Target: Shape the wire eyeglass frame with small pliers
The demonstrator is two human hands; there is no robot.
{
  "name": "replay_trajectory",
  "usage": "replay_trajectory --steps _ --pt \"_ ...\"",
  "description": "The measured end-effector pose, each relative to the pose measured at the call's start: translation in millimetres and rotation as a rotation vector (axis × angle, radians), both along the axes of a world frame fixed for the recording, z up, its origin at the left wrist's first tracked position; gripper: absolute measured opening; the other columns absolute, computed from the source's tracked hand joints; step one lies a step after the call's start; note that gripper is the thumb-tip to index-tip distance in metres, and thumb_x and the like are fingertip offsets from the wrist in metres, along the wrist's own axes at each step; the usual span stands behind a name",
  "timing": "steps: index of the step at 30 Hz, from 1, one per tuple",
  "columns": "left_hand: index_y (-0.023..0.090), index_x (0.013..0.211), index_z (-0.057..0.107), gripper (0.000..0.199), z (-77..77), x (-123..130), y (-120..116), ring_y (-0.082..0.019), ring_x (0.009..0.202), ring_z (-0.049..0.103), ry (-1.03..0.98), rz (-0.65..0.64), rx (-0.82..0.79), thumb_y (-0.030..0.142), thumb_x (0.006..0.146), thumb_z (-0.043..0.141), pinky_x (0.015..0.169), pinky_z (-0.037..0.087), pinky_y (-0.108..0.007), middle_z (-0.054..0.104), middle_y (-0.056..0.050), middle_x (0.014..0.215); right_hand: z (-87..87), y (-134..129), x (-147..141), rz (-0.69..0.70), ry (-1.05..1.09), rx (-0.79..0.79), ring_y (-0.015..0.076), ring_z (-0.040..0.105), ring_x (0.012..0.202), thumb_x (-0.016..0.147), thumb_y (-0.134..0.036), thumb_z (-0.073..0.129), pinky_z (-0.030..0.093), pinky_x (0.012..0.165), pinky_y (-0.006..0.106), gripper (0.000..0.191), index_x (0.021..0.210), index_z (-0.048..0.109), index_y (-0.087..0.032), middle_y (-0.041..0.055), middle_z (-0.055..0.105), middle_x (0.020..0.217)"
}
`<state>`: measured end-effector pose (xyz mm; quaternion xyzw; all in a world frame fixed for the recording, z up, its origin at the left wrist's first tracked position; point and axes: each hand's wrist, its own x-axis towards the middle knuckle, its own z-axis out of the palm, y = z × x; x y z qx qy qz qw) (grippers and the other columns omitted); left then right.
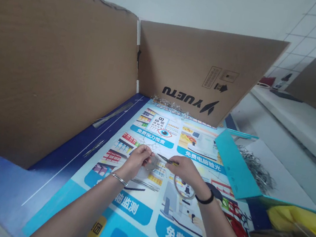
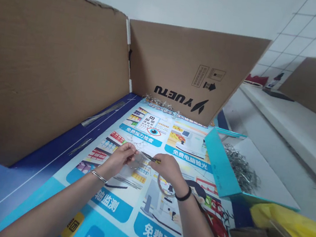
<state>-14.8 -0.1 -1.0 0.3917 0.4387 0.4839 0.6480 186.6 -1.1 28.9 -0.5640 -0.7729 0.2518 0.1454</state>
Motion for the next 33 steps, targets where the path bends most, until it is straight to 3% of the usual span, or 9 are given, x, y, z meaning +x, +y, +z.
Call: replay_trajectory --steps 6,12,20,33 --pt "0.017 0.076 0.050 0.021 2.9 -3.3 -1.0 -0.006 0.055 0.050 -0.020 -0.020 -0.012 0.033 0.071 0.064 0.046 0.033 -0.017 0.059 -0.001 0.080 -2.0 0.2 1.8 -0.001 0.007 -0.016 0.0133 0.053 0.060 0.076 -0.043 0.051 0.032 0.055 0.023 0.025 0.073 0.065 -0.022 -0.0007 0.063 0.066" --pt "0.021 0.090 0.053 0.028 3.8 -9.8 1.8 -0.008 0.054 0.047 -0.006 -0.077 -0.008 0.033 0.068 0.067 0.045 0.034 -0.017 0.049 0.004 0.061 -4.6 1.0 1.8 0.037 0.018 -0.024 0.0140 0.055 0.064 0.076 -0.042 0.052 0.034 0.058 0.023 0.024 0.076 0.066 -0.022 -0.0004 0.064 0.070" --pt "0.017 0.067 0.050 0.025 6.2 -11.5 1.4 -0.007 0.051 0.045 0.024 -0.136 0.011 0.032 0.064 0.070 0.044 0.031 -0.017 0.050 0.003 0.057 1.2 -4.0 -1.9 0.060 0.002 -0.032 0.0133 0.053 0.061 0.078 -0.043 0.049 0.033 0.055 0.023 0.027 0.076 0.066 -0.022 -0.0008 0.062 0.066" --pt "0.017 0.074 0.051 0.022 4.0 -11.0 3.3 -0.006 0.046 0.043 0.054 -0.190 -0.011 0.028 0.066 0.068 0.043 0.028 -0.017 0.049 0.005 0.056 -2.1 -4.1 -2.7 0.010 -0.018 -0.006 0.0132 0.054 0.062 0.076 -0.041 0.053 0.032 0.055 0.022 0.023 0.076 0.066 -0.023 -0.0010 0.064 0.069"
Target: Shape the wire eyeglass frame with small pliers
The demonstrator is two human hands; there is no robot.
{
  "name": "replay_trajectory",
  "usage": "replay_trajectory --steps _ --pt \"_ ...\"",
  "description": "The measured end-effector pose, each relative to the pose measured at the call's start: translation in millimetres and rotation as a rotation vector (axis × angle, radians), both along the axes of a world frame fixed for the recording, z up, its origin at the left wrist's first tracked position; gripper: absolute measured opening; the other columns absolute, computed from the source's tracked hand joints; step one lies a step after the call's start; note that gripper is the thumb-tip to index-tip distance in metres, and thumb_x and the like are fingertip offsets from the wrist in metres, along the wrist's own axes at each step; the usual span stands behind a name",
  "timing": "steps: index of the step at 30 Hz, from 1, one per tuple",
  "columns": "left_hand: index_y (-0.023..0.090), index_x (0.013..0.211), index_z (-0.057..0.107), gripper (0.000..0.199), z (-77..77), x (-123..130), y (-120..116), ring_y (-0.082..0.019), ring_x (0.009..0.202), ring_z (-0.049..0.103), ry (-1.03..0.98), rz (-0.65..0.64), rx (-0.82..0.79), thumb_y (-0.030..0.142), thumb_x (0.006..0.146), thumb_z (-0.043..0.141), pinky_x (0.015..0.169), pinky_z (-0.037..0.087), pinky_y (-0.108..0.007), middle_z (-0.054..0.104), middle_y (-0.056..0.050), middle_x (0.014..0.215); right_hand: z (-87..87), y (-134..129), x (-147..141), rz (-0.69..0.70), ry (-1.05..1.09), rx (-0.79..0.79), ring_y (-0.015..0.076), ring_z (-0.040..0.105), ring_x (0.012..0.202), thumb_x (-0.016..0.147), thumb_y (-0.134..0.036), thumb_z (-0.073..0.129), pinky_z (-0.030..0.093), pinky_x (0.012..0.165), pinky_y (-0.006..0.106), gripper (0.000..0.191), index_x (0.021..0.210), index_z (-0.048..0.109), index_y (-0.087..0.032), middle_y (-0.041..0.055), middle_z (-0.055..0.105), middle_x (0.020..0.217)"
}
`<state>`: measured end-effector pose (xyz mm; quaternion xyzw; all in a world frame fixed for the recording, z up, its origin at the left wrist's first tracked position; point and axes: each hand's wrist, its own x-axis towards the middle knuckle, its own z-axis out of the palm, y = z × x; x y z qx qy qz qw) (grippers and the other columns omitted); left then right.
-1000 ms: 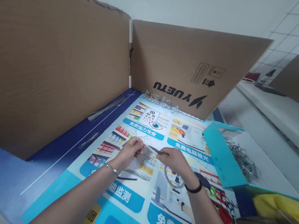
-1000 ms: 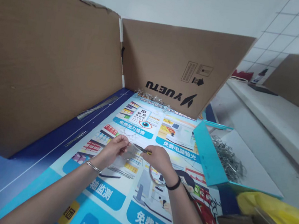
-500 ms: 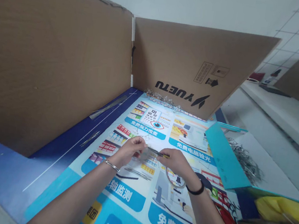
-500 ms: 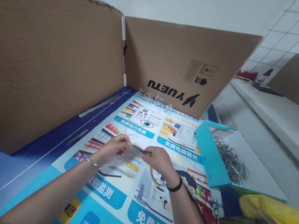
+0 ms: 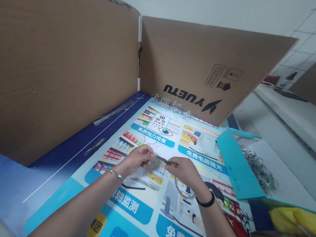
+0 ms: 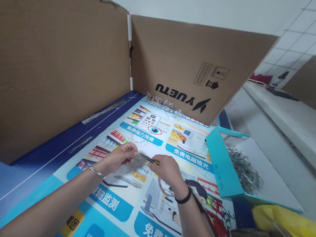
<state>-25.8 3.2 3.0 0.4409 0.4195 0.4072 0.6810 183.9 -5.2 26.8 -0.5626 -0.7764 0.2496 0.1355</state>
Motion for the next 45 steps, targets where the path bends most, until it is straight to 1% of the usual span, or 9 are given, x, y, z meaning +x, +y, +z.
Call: replay_trajectory --steps 6,10,13,17,22,28,35,41,45 --pt "0.015 0.073 0.057 0.027 -3.9 -0.6 1.3 -0.006 0.044 0.038 0.048 -0.002 0.031 0.040 0.069 0.066 0.042 0.024 -0.019 0.047 0.003 0.052 0.0 -1.0 -2.6 -0.008 -0.003 0.003 0.0128 0.053 0.060 0.076 -0.041 0.052 0.030 0.053 0.022 0.023 0.075 0.065 -0.022 -0.0012 0.063 0.066" --pt "0.014 0.073 0.059 0.028 -5.2 -1.4 1.4 -0.005 0.043 0.038 0.062 0.006 0.037 0.040 0.067 0.069 0.042 0.025 -0.019 0.047 0.003 0.051 2.2 -2.8 -5.4 -0.006 -0.013 0.005 0.0129 0.052 0.058 0.077 -0.042 0.050 0.029 0.052 0.022 0.025 0.071 0.064 -0.022 -0.0009 0.062 0.064" --pt "0.015 0.073 0.059 0.028 -4.5 -0.6 -0.3 -0.005 0.046 0.041 -0.010 0.013 -0.012 0.038 0.065 0.071 0.043 0.027 -0.018 0.050 0.002 0.055 5.2 -4.4 -7.6 0.005 -0.023 0.017 0.0125 0.050 0.057 0.078 -0.042 0.049 0.028 0.051 0.022 0.026 0.069 0.063 -0.022 -0.0011 0.060 0.062" --pt "0.015 0.074 0.057 0.028 -3.6 1.6 -2.3 -0.007 0.052 0.048 -0.142 -0.027 -0.122 0.036 0.064 0.073 0.044 0.028 -0.017 0.054 0.000 0.061 10.6 -6.4 -9.1 -0.017 -0.054 0.026 0.0123 0.050 0.057 0.078 -0.043 0.049 0.027 0.050 0.022 0.026 0.069 0.063 -0.022 -0.0009 0.061 0.064" --pt "0.015 0.074 0.056 0.029 -4.3 3.1 -2.0 -0.007 0.055 0.052 -0.128 -0.016 -0.117 0.038 0.066 0.072 0.042 0.029 -0.017 0.058 -0.002 0.070 11.7 -5.7 -6.0 -0.027 -0.074 0.016 0.0128 0.052 0.059 0.077 -0.041 0.050 0.026 0.051 0.023 0.024 0.072 0.064 -0.023 -0.0004 0.063 0.066" --pt "0.015 0.069 0.053 0.028 -2.8 3.8 -3.0 -0.006 0.048 0.047 -0.054 0.003 -0.049 0.035 0.064 0.072 0.043 0.030 -0.017 0.055 0.001 0.056 11.1 -4.1 -3.7 -0.034 -0.104 0.028 0.0123 0.051 0.059 0.077 -0.039 0.052 0.025 0.051 0.023 0.021 0.071 0.064 -0.023 -0.0015 0.062 0.064" --pt "0.016 0.066 0.049 0.029 -2.1 4.4 -3.5 -0.009 0.051 0.052 -0.062 -0.060 -0.064 0.029 0.062 0.074 0.049 0.036 -0.020 0.056 0.001 0.057 13.7 -5.0 -6.2 -0.039 -0.129 0.042 0.0129 0.053 0.061 0.077 -0.038 0.052 0.025 0.051 0.023 0.020 0.073 0.065 -0.023 -0.0004 0.063 0.067" --pt "0.015 0.076 0.058 0.024 -3.1 4.2 -3.5 -0.007 0.049 0.048 -0.078 -0.106 -0.065 0.029 0.064 0.073 0.048 0.035 -0.021 0.053 0.001 0.058 15.1 -6.0 -7.8 -0.033 -0.155 0.054 0.0129 0.053 0.062 0.077 -0.037 0.052 0.023 0.050 0.023 0.019 0.074 0.065 -0.023 0.0003 0.064 0.068" --pt "0.012 0.071 0.061 0.024 -5.9 5.5 -3.2 -0.006 0.046 0.044 -0.050 -0.112 -0.069 0.033 0.065 0.072 0.047 0.033 -0.021 0.050 0.002 0.055 14.3 -5.4 -7.4 -0.023 -0.156 0.062 0.0130 0.053 0.062 0.078 -0.038 0.051 0.022 0.050 0.023 0.021 0.074 0.065 -0.023 0.0009 0.064 0.069"
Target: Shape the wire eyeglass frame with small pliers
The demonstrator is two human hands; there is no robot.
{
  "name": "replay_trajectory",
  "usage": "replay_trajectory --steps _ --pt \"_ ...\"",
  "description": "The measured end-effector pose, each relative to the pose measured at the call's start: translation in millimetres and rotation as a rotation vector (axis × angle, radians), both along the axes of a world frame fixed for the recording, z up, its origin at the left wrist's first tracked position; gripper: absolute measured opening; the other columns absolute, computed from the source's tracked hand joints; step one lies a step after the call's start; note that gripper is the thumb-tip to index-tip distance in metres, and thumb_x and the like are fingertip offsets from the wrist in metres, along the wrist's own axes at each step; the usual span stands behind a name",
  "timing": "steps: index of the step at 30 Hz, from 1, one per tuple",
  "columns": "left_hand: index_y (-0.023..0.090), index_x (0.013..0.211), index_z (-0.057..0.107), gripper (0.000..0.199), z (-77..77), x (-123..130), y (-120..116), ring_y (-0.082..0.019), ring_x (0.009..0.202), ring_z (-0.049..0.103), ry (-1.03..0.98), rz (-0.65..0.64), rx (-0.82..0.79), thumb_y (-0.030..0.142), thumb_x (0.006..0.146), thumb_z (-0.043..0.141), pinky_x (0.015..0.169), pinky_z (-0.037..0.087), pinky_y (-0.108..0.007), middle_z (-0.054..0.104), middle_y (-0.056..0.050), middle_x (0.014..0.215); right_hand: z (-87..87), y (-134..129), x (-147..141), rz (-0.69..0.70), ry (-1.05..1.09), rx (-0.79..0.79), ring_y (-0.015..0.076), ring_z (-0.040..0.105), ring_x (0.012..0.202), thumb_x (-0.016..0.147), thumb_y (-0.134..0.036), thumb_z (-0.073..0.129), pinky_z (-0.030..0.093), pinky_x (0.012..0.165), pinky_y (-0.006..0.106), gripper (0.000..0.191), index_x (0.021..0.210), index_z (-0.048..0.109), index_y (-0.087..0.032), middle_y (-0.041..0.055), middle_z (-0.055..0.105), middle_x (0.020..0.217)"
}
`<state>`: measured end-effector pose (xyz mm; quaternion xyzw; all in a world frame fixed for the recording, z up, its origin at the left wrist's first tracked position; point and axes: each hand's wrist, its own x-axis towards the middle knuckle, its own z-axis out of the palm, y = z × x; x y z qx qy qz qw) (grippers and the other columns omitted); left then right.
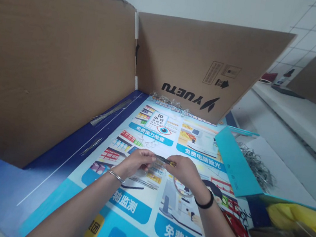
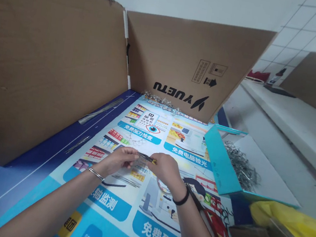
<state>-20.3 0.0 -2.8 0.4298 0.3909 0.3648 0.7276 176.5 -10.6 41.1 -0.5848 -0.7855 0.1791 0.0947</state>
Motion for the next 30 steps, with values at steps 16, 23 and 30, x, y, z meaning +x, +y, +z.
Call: replay_trajectory --steps 16,23,30 --pt "0.016 0.068 0.052 0.017 2.0 0.6 -0.4 -0.006 0.042 0.043 0.059 0.037 0.052 0.029 0.069 0.064 0.043 0.026 -0.019 0.048 0.005 0.048 0.4 -0.3 0.0 -0.018 0.008 0.017 0.0124 0.053 0.065 0.078 -0.037 0.051 0.024 0.053 0.023 0.020 0.073 0.064 -0.022 0.0000 0.063 0.070" --pt "0.016 0.071 0.051 0.012 -1.3 -1.0 0.8 -0.007 0.042 0.041 0.066 0.052 0.082 0.025 0.072 0.059 0.044 0.028 -0.019 0.046 0.005 0.048 -1.1 0.7 2.4 -0.031 0.072 0.001 0.0127 0.051 0.062 0.077 -0.038 0.052 0.025 0.053 0.023 0.021 0.070 0.063 -0.021 0.0001 0.061 0.066" --pt "0.015 0.072 0.053 0.018 1.6 -2.2 0.8 -0.007 0.050 0.044 0.034 0.065 0.126 0.032 0.077 0.058 0.048 0.031 -0.019 0.050 0.002 0.058 -13.1 2.6 -2.9 0.008 0.519 -0.153 0.0108 0.042 0.057 0.076 -0.045 0.054 0.029 0.052 0.022 0.029 0.067 0.057 -0.018 -0.0030 0.048 0.059"
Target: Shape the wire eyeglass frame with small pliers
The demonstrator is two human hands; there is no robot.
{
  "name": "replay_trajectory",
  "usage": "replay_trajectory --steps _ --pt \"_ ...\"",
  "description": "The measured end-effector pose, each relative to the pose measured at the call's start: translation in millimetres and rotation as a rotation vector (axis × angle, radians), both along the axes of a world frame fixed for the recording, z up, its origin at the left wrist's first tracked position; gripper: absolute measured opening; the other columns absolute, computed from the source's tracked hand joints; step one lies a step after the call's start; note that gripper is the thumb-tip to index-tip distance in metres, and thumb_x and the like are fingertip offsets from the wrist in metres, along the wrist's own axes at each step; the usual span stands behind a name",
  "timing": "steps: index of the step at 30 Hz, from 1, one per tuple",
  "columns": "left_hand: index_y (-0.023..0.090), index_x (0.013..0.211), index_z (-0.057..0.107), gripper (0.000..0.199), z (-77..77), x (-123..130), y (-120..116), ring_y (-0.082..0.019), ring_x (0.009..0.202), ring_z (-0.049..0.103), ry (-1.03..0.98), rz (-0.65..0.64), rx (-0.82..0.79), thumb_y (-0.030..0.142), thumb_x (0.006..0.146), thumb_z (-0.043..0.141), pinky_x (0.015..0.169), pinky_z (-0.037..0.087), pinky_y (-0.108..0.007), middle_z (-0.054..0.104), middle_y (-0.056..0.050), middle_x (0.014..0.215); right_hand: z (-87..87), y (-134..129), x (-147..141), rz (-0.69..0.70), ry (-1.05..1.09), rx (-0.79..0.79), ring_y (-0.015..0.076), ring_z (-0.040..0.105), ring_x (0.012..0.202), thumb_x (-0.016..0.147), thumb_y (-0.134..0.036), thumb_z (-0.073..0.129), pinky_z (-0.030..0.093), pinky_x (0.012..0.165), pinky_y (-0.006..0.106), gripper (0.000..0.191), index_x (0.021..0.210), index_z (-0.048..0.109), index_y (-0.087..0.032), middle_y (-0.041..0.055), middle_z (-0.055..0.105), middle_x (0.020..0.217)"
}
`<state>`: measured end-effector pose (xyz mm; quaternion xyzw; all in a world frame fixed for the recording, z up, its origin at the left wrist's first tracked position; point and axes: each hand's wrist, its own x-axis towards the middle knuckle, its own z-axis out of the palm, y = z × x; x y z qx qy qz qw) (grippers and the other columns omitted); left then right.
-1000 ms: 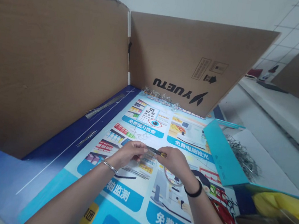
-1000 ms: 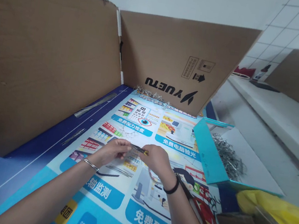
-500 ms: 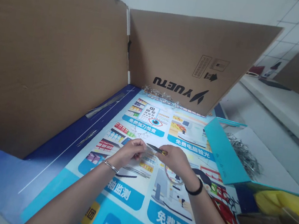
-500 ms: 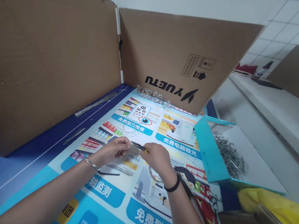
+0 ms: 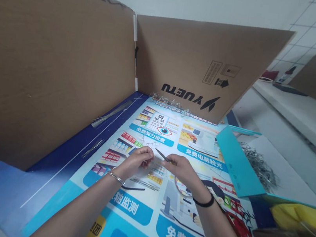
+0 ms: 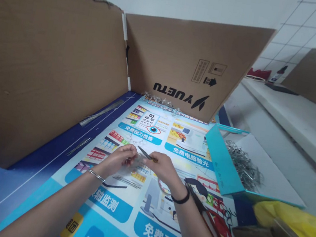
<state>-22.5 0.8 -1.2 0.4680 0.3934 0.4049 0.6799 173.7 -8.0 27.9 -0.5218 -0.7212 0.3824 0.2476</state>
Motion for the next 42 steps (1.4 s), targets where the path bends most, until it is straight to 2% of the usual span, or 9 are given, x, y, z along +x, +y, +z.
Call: replay_trajectory --steps 3,5,10,15,20,24,32,36,42 --pt "0.015 0.072 0.054 0.025 3.8 1.0 -1.1 -0.007 0.053 0.045 0.028 0.010 0.048 0.039 0.078 0.056 0.051 0.033 -0.020 0.052 0.001 0.065 -9.9 -2.2 -9.2 -0.013 0.144 -0.073 0.0098 0.038 0.057 0.073 -0.041 0.057 0.029 0.052 0.021 0.024 0.068 0.056 -0.017 -0.0042 0.044 0.058" --pt "0.015 0.071 0.054 0.027 5.3 1.3 -1.3 -0.008 0.055 0.046 0.055 0.011 0.078 0.040 0.078 0.056 0.053 0.034 -0.020 0.052 0.001 0.066 -14.5 -3.9 -13.8 -0.050 0.197 -0.065 0.0096 0.038 0.057 0.074 -0.038 0.055 0.029 0.052 0.021 0.022 0.069 0.056 -0.017 -0.0043 0.044 0.059" --pt "0.015 0.067 0.053 0.023 0.5 0.6 2.0 -0.008 0.057 0.045 0.213 0.093 0.168 0.036 0.076 0.058 0.055 0.034 -0.019 0.050 0.003 0.059 -15.6 -6.1 -16.6 -0.124 0.173 -0.007 0.0100 0.038 0.057 0.075 -0.034 0.052 0.029 0.051 0.021 0.019 0.068 0.057 -0.017 -0.0040 0.045 0.059" --pt "0.016 0.075 0.058 0.017 -8.2 -0.6 8.1 -0.012 0.061 0.052 0.387 0.183 0.264 0.032 0.078 0.053 0.060 0.040 -0.023 0.057 0.001 0.063 -16.3 -6.6 -17.9 -0.150 0.178 0.054 0.0099 0.038 0.055 0.075 -0.031 0.049 0.028 0.051 0.022 0.016 0.069 0.057 -0.018 -0.0042 0.046 0.058" --pt "0.017 0.091 0.065 0.025 -7.1 -1.2 7.8 -0.015 0.070 0.059 0.585 0.161 0.401 0.031 0.081 0.047 0.070 0.044 -0.027 0.064 -0.003 0.073 -23.7 -5.0 -18.7 -0.152 0.160 0.078 0.0093 0.037 0.054 0.076 -0.030 0.049 0.027 0.050 0.022 0.018 0.064 0.054 -0.018 -0.0048 0.043 0.055" --pt "0.019 0.094 0.066 0.026 -6.8 -1.1 6.0 -0.016 0.074 0.060 0.695 0.122 0.494 0.029 0.081 0.046 0.074 0.045 -0.028 0.066 -0.003 0.077 -27.9 -3.1 -17.3 -0.152 0.152 0.082 0.0093 0.038 0.054 0.075 -0.030 0.049 0.027 0.050 0.022 0.017 0.066 0.057 -0.017 -0.0047 0.045 0.056" --pt "0.020 0.091 0.066 0.022 -15.1 -1.7 7.5 -0.016 0.067 0.061 0.628 0.230 0.415 0.030 0.078 0.052 0.067 0.045 -0.026 0.066 -0.001 0.071 -26.9 -5.2 -18.0 -0.143 0.159 0.053 0.0093 0.037 0.052 0.075 -0.031 0.049 0.027 0.049 0.022 0.019 0.062 0.054 -0.018 -0.0047 0.043 0.054" --pt "0.023 0.090 0.068 0.023 -13.6 -3.2 5.6 -0.017 0.066 0.060 0.708 0.288 0.434 0.032 0.079 0.050 0.065 0.042 -0.026 0.066 -0.001 0.068 -25.2 -7.1 -19.7 -0.136 0.148 0.050 0.0095 0.038 0.053 0.075 -0.033 0.049 0.028 0.050 0.022 0.021 0.064 0.056 -0.017 -0.0041 0.045 0.055" --pt "0.026 0.093 0.069 0.026 -9.3 -3.0 2.3 -0.017 0.060 0.057 0.864 0.303 0.455 0.031 0.081 0.047 0.060 0.037 -0.025 0.065 -0.002 0.063 -28.4 -6.8 -21.1 -0.173 0.123 0.107 0.0105 0.041 0.053 0.077 -0.034 0.048 0.029 0.050 0.022 0.022 0.066 0.059 -0.018 -0.0034 0.048 0.055"
